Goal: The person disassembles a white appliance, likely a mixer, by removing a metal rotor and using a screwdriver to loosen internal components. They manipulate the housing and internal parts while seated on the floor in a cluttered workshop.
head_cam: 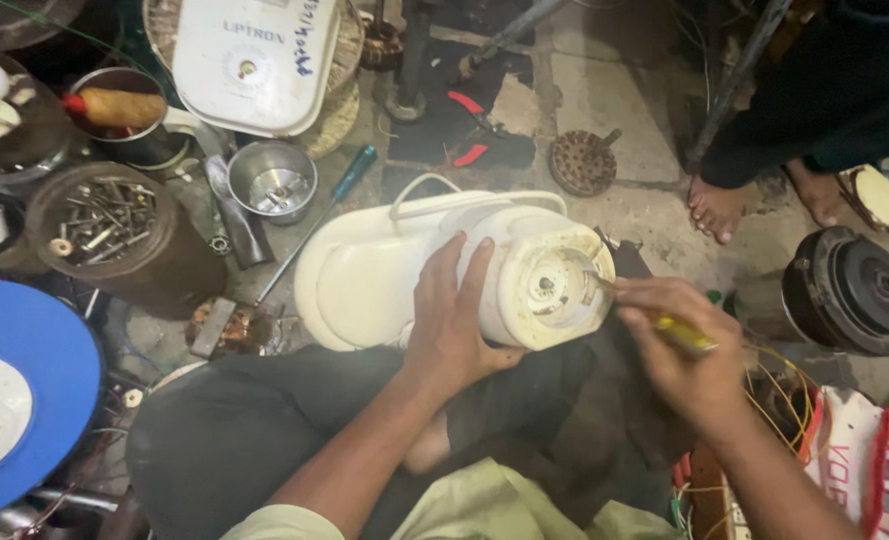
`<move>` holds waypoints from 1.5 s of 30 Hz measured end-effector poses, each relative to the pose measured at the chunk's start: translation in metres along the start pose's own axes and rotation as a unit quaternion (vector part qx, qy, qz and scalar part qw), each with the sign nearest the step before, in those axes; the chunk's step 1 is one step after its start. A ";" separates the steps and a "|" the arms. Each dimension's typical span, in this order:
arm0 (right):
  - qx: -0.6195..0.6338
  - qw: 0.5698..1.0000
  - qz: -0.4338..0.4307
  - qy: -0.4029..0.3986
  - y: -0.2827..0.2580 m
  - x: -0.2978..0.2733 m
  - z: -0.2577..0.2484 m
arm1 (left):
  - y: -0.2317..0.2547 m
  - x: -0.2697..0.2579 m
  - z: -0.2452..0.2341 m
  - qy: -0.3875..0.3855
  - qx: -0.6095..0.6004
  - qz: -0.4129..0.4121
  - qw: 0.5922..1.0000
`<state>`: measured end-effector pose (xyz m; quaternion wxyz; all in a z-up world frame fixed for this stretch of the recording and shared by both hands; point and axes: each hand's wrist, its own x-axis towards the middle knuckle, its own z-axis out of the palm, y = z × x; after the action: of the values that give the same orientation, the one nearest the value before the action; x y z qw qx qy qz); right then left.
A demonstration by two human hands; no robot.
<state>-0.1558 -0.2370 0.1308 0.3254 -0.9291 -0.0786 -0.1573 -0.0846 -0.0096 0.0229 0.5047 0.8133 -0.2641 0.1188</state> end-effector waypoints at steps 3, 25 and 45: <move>-0.053 0.996 -0.063 -0.027 0.004 0.000 0.003 | 0.000 -0.001 0.001 0.000 -0.004 -0.002 1.000; 0.077 0.981 0.175 -0.015 -0.008 -0.002 0.026 | -0.001 0.003 0.004 -0.042 0.020 -0.018 0.999; 0.560 0.762 0.289 0.152 0.056 -0.024 0.057 | -0.015 0.050 -0.010 -0.028 0.029 -0.034 0.999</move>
<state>-0.1506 -0.2451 0.0480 0.8253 -0.5244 0.1700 -0.1225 -0.0335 -0.0107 0.0390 0.4768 0.8391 -0.2470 0.0867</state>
